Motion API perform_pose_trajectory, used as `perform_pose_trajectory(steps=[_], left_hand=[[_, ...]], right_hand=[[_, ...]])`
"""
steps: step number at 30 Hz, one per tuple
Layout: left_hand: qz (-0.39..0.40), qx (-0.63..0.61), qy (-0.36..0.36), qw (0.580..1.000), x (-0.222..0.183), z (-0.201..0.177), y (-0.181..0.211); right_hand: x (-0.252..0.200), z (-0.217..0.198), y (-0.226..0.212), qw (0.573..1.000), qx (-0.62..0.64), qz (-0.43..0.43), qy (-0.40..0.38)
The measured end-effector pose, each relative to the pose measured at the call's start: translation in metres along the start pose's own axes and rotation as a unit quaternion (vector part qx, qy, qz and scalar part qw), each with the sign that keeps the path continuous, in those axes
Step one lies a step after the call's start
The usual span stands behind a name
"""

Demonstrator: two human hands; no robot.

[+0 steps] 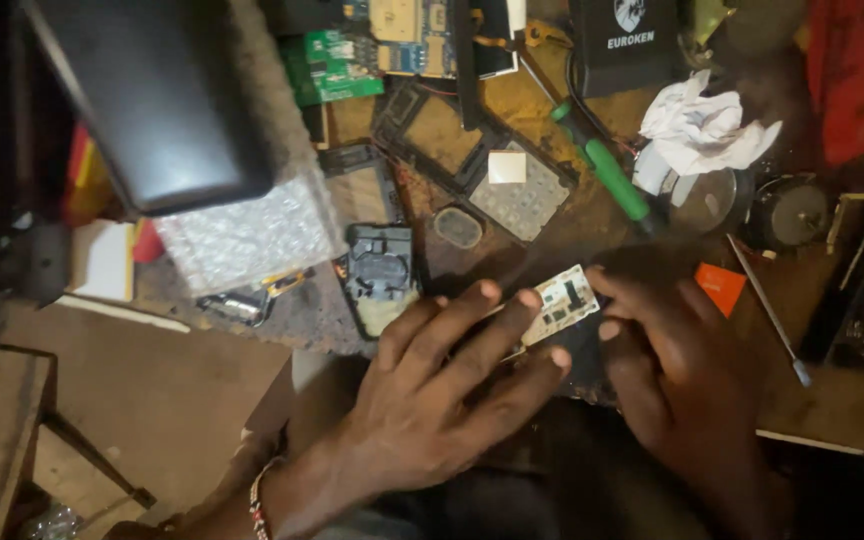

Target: Repairing a mobile phone by assembling internal components and using a tool on the housing

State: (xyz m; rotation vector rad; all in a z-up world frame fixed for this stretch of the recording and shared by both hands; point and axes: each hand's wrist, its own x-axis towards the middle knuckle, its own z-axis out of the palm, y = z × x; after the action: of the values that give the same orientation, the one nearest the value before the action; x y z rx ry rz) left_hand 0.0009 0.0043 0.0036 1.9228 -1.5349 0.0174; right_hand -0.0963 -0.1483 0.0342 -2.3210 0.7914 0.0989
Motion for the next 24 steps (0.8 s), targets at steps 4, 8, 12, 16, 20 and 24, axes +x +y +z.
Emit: perform_pose_trajectory(steps=[4,8,12,16,20,24], left_hand=[[0.006,-0.067,0.051,0.996,-0.002,-0.010,0.000],[-0.067,-0.066,0.174,0.980,-0.003,-0.013,0.001],[-0.065,-0.015,0.138,0.988,-0.014,-0.009,-0.004],[-0.002,0.015,0.141,0.990,-0.015,-0.004,0.001],[0.037,0.047,0.208,0.976,-0.016,0.004,0.007],[0.047,0.058,0.261,0.962,-0.033,0.016,-0.006]], right_hand=[[-0.001,0.002,0.010,0.999,0.005,-0.038,-0.001],[-0.002,0.004,0.006,0.998,0.026,-0.052,0.040],[-0.009,0.013,0.011,0.989,0.094,-0.072,0.090],[-0.013,0.020,0.024,0.977,0.051,-0.156,0.133],[-0.012,0.017,0.013,0.943,0.020,-0.259,0.207],[-0.016,0.014,0.012,0.930,0.078,-0.272,0.233]])
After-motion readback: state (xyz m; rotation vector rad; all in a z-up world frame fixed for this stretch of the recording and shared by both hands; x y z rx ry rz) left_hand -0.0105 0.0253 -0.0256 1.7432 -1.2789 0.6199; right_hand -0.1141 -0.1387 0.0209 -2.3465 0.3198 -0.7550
